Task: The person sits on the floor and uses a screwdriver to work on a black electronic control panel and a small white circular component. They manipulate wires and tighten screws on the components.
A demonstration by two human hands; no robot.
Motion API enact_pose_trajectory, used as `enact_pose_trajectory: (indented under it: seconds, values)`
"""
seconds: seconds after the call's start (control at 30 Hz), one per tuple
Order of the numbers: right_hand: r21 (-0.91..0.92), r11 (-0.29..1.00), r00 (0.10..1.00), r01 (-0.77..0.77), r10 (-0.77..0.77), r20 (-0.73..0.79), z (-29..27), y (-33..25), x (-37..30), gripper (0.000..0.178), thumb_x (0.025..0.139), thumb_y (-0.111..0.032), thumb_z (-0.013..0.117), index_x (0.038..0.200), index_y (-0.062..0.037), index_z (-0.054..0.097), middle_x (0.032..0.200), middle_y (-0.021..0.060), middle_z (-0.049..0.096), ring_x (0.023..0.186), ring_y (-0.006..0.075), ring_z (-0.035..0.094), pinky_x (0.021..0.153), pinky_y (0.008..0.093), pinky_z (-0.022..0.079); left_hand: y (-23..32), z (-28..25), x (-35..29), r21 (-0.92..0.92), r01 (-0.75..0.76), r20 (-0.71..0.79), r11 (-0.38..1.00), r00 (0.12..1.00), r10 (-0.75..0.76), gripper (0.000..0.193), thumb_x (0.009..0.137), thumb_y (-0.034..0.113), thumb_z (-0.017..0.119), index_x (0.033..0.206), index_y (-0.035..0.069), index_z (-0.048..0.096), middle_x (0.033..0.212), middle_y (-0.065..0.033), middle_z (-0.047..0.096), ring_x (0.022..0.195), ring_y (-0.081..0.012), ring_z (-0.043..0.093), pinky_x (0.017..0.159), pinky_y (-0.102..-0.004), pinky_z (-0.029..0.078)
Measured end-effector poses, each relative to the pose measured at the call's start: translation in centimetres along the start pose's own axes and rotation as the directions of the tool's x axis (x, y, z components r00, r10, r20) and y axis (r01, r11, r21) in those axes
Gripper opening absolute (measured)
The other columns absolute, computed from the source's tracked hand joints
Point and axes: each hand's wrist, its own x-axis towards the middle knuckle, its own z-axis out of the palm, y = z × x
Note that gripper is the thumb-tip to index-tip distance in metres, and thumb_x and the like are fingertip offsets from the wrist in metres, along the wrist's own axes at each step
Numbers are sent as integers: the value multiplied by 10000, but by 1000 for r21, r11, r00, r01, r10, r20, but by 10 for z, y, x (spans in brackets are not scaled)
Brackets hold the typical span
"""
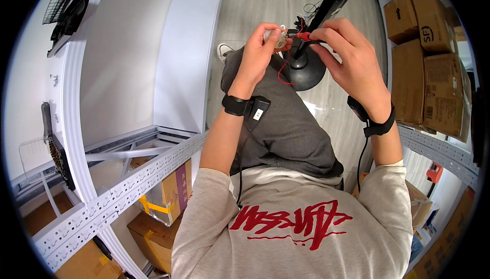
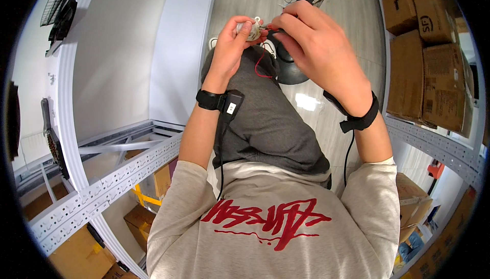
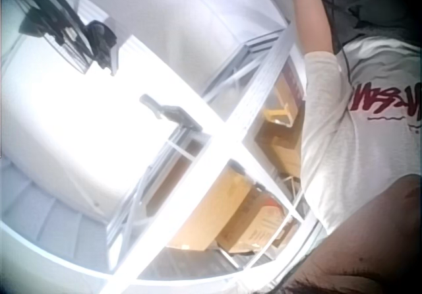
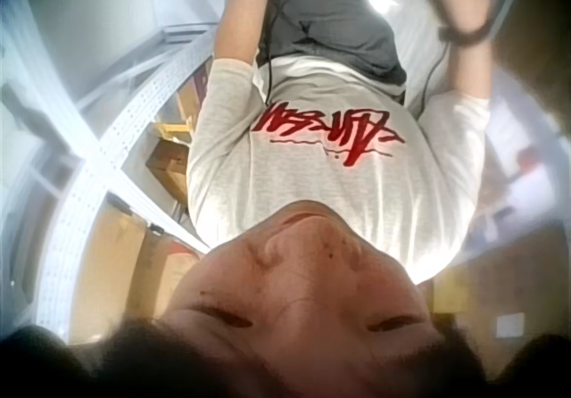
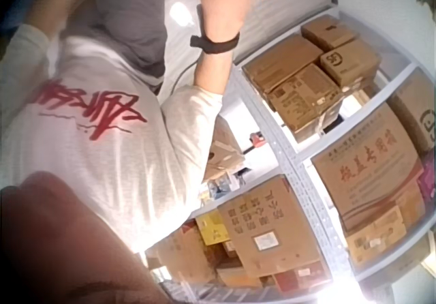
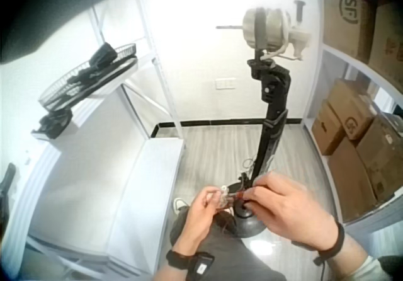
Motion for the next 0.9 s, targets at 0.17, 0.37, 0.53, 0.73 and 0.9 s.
enact_pose_trajectory:
  seconds: [0.17, 0.37, 0.53, 0.73, 0.9]
  values:
    - [157, 969, 950, -191, 223, -218, 10, 2, -2, 183, 901, -120, 723, 1053, -46, 655, 811, 110, 626, 682, 290, 645, 622, 324, 534, 2, 1, 0, -30, 4, 3, 1000, 1000, -4, 212, 1059, 205, 500, 1160, 21, 523, 1149, -146, 660, 1023, -261, 688, 905, -404, 580]
    - [-304, 925, 973, -229, 207, -102, 2, -5, -5, 223, 944, -263, 688, 914, -65, 591, 621, 70, 590, 536, 270, 594, 473, 349, 455, 2, 0, 0, -13, 2, -14, 1000, 1000, -2, 205, 1058, 204, 501, 1147, 21, 528, 1146, -152, 659, 1012, -269, 691, 903, -410, 582]
    - [-385, 909, 987, -159, 158, -34, -5, -4, -2, 262, 946, -280, 675, 846, -80, 538, 624, 69, 595, 537, 266, 594, 451, 377, 430, 1, 1, 1, 12, 3, -9, 1000, 1000, -3, 209, 1057, 209, 508, 1145, 21, 529, 1146, -153, 658, 998, -264, 695, 893, -399, 586]
    - [-265, 961, 997, -81, 74, -35, -8, -10, 3, 193, 910, -204, 700, 885, -76, 558, 677, 62, 618, 576, 269, 609, 492, 377, 457, 1, 1, 1, -6, 9, -6, 1000, 1000, -9, 208, 1057, 209, 507, 1147, 23, 529, 1145, -150, 659, 993, -263, 696, 887, -392, 586]
    - [-199, 979, 998, -37, 27, -52, -14, -7, 6, 175, 893, -155, 715, 917, -57, 572, 706, 82, 626, 602, 291, 617, 523, 374, 476, 2, 0, 0, -2, 3, -4, 1000, 1000, -3, 213, 1057, 213, 505, 1152, 24, 524, 1143, -151, 660, 1002, -264, 694, 884, -395, 587]
